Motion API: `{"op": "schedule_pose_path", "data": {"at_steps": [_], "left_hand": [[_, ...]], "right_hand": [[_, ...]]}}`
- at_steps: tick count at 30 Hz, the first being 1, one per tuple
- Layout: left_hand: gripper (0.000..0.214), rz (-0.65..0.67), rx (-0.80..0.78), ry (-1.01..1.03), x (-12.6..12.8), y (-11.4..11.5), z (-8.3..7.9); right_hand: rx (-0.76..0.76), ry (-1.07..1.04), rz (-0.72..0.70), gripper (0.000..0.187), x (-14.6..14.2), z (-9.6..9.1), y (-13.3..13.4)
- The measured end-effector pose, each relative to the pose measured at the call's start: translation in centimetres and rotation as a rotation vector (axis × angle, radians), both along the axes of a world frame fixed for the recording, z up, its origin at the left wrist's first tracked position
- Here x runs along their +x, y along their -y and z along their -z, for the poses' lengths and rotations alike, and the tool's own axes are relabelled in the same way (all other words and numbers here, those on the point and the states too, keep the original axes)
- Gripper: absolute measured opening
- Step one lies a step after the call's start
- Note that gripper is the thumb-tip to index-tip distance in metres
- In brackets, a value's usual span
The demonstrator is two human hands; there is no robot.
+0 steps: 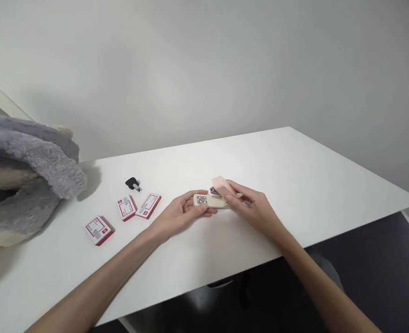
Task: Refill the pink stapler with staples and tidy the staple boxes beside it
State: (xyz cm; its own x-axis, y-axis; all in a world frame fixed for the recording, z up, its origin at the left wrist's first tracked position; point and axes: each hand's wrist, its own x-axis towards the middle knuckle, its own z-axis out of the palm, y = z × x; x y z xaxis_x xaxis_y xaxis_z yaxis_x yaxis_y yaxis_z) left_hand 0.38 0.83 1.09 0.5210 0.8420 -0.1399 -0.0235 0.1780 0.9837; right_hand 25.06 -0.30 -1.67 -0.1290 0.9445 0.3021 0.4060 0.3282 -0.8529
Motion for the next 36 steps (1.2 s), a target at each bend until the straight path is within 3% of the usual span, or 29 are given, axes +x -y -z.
{"op": "schedule_pose_path", "data": {"at_steps": [7,15,23,36], "left_hand": [[0.071,-0.048,-0.023,-0.119,-0.1,0.1,0.0],[0.066,-0.037,0.024,-0.14,0.1,0.6,-0.9],[0.065,-0.087,-0.018,-0.064,0.4,0.6,-1.0],[0.065,-0.1,-0.01,-0.004,0.5,0.2,-0.2]], "right_hand": [[-0.061,0.033,-0.029,0.048,-0.2,-0.6,0.3],[0.014,0.164,-0.108,0.039,-0.7,-0.6,0.4],[0.104,0.243,-0.112,0.04,-0.7,0.0,0.2],[0.085,0.241,-0.109,0.045,-0.8,-0.2,0.5]]}}
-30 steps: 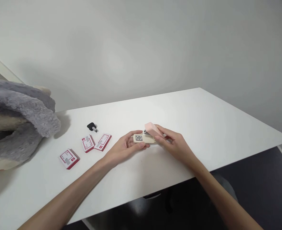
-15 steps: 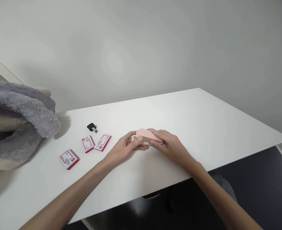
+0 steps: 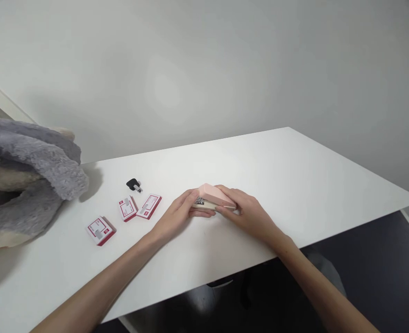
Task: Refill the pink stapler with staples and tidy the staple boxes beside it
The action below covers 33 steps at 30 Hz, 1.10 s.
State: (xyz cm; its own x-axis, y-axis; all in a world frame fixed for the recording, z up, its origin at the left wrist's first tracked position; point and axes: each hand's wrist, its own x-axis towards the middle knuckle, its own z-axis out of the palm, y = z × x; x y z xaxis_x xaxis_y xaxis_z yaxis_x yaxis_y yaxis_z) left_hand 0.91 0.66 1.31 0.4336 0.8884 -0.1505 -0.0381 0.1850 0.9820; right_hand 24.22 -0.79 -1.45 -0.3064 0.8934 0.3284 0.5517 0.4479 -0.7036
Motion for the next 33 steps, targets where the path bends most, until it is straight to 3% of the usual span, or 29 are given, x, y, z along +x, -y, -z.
{"op": "schedule_pose_path", "data": {"at_steps": [8,15,20,33], "left_hand": [[0.067,-0.035,-0.016,0.039,0.3,0.2,0.0],[0.065,-0.058,-0.002,-0.002,0.0,0.2,0.6],[0.065,-0.013,0.089,-0.042,-0.5,0.0,0.7],[0.035,-0.11,0.353,-0.355,-0.5,0.4,0.4]], "right_hand": [[0.009,0.009,0.114,0.031,0.2,0.2,0.1],[0.061,0.059,0.209,0.032,0.1,0.6,0.2],[0.104,0.091,0.273,0.033,0.2,0.9,0.1],[0.147,0.151,0.307,0.034,0.2,1.9,-0.6]]}}
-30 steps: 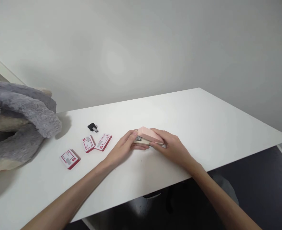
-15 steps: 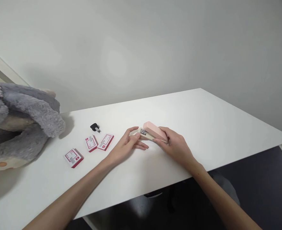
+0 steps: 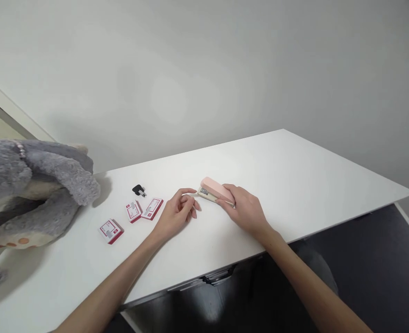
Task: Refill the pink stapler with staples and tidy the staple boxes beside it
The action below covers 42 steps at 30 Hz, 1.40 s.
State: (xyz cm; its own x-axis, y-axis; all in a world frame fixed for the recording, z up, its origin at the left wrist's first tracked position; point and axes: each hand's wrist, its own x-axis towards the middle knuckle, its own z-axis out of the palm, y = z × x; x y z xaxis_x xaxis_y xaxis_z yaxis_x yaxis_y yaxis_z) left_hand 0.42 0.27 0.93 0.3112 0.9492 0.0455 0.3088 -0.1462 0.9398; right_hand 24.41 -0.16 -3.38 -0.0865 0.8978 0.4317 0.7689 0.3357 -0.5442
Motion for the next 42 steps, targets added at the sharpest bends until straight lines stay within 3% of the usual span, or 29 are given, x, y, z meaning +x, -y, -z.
{"op": "schedule_pose_path", "data": {"at_steps": [4,10,13,18,23,33,38,42], "left_hand": [[0.029,-0.021,0.122,-0.147,-0.8,1.5,-0.2],[0.023,-0.167,0.793,-0.723,-6.1,4.7,-0.4],[0.037,-0.27,0.846,-0.897,-9.4,5.8,-0.1],[0.051,-0.282,0.702,-1.042,-12.0,6.9,0.7],[0.048,-0.107,0.78,-1.005,-10.3,6.6,0.7],[0.05,0.163,0.802,-0.83,-2.8,5.4,-0.2],[0.062,0.258,0.775,-0.794,-2.5,5.2,-0.1],[0.06,0.15,0.785,-0.824,-3.9,5.3,-0.3]], "right_hand": [[0.015,0.045,-0.025,0.029,0.0,-0.4,0.1],[-0.034,0.088,0.002,0.028,-0.2,-0.8,0.2],[-0.052,0.087,0.005,0.027,-0.2,-0.8,0.1],[-0.027,0.061,-0.056,0.029,-0.1,-1.2,0.2],[-0.028,-0.055,-0.087,0.039,0.0,-1.6,0.4],[-0.146,-0.244,-0.169,0.036,0.4,-2.1,0.4],[-0.152,-0.295,-0.152,0.034,0.5,-1.6,0.0],[-0.184,-0.32,-0.156,0.035,0.6,-1.5,-0.1]]}}
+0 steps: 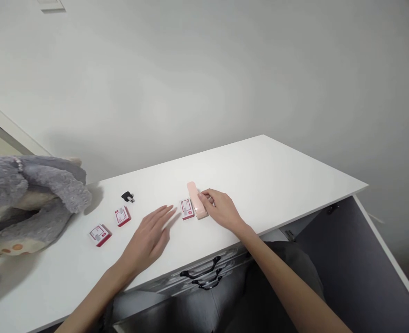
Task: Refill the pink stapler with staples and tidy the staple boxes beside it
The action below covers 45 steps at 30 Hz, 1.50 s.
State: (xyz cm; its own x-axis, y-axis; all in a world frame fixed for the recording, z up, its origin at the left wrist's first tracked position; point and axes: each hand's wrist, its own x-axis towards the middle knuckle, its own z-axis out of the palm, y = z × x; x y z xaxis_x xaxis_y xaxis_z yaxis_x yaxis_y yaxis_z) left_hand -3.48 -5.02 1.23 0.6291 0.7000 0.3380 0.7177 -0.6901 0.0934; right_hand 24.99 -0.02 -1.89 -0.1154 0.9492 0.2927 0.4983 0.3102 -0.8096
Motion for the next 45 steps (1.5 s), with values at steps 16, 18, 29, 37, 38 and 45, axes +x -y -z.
{"op": "schedule_pose_path", "data": {"at_steps": [16,18,29,37,38,45], "left_hand": [[0.068,-0.577,-0.025,-0.06,-14.2,-1.2,2.0],[0.069,-0.53,-0.051,-0.069,-13.3,-1.3,1.9],[0.057,-0.208,-0.156,0.099,-4.0,-1.9,0.6],[0.056,-0.206,-0.276,0.235,-0.7,-3.0,0.9],[0.058,-0.21,-0.275,0.25,-0.7,-3.0,0.9],[0.055,-0.116,-0.173,0.275,0.0,-2.4,0.2]], "right_hand": [[-0.061,-0.1,0.009,0.033,0.2,-0.2,0.3],[-0.063,-0.104,0.008,0.032,0.2,-0.3,0.4],[-0.068,-0.149,0.012,0.029,0.1,0.3,0.2],[-0.091,-0.156,0.015,0.032,0.1,0.1,0.2],[-0.091,-0.153,0.015,0.031,0.1,0.2,0.2],[-0.076,-0.148,0.009,0.031,0.1,0.5,0.1]]}}
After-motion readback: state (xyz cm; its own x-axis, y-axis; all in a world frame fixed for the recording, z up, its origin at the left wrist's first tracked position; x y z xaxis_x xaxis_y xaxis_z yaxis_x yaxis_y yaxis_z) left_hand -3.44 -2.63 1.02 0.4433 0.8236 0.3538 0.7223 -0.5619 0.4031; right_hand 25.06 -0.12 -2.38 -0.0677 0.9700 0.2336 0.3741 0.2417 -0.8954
